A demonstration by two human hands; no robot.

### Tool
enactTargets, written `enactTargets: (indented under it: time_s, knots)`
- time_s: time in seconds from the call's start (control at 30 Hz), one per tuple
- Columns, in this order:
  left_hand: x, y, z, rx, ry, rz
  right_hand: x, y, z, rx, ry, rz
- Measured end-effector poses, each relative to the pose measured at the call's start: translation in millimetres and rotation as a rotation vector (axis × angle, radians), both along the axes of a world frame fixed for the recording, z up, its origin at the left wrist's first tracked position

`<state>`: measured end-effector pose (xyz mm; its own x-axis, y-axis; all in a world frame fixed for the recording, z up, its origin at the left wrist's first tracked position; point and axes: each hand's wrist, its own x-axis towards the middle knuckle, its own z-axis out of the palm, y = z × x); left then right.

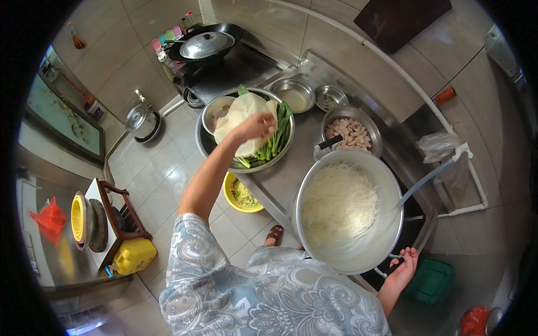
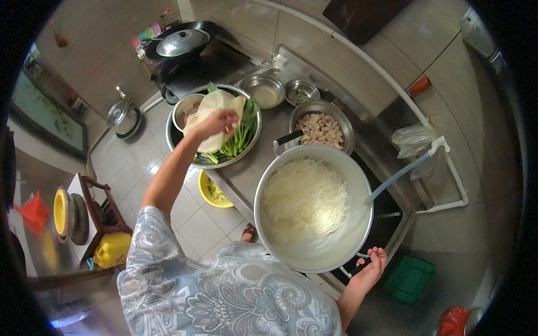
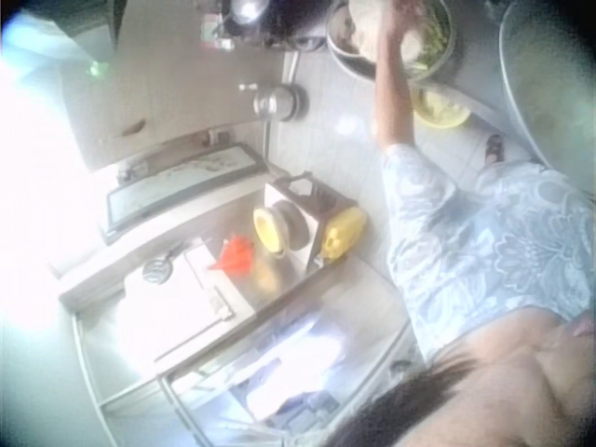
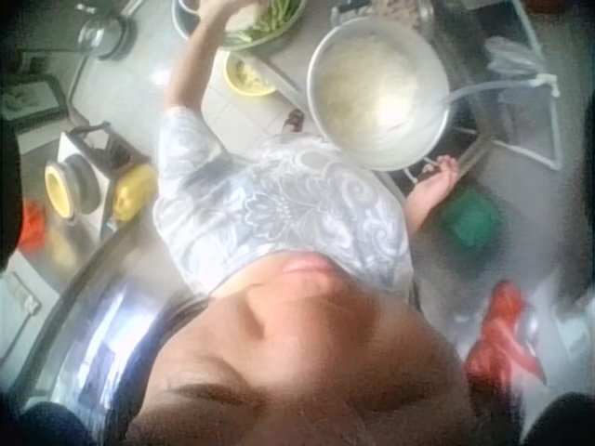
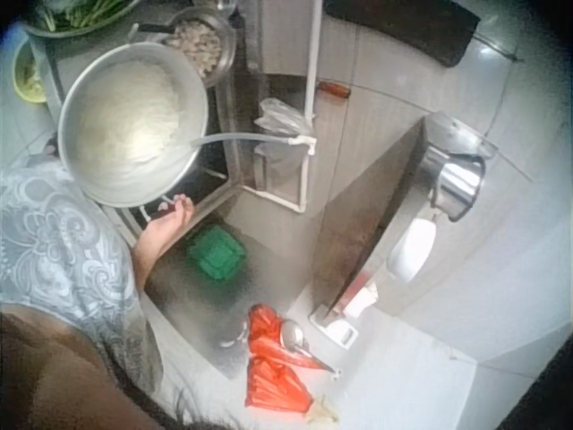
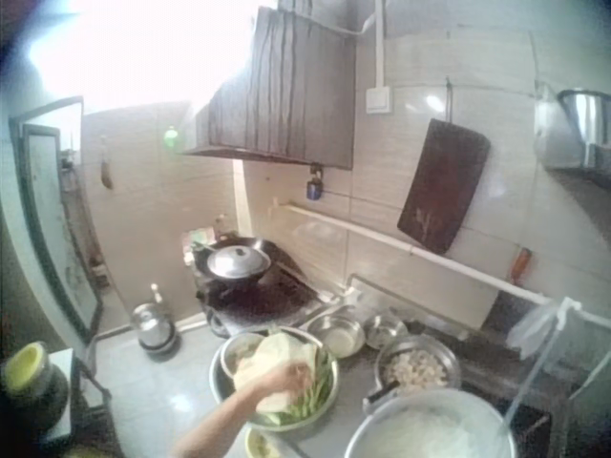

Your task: The person washes white noodles in a large metal pot under running water at a kitchen sink, agitating them by hand. They then carry the pot to a stainless steel table and place it down, before returning to the sink to handle chopsticks and a small container.

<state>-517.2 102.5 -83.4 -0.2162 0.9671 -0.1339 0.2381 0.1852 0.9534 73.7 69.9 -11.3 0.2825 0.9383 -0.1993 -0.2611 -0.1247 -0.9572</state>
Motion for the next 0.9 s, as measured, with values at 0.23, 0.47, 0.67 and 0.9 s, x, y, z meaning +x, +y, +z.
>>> enactTargets:
  time_s: [0.23, 0.47, 0.67, 0.9]
  knots:
    - [20, -20, -40, 0.004, 0.14, 0.107, -4, -2, 2, -0.02, -0.057, -0.017]
    - [2, 11, -41, 0.02, 0.06, 0.386, -4, -1, 2, -0.027, -0.018, -0.031]
    - [58, 30, -17, 0.076, -0.123, 0.235, -8, -4, 4, -0.021, 0.01, -0.037]
    - [144, 18, 53, 0.413, 0.372, 0.085, -10, -5, 6, -0.038, 0.011, -0.098]
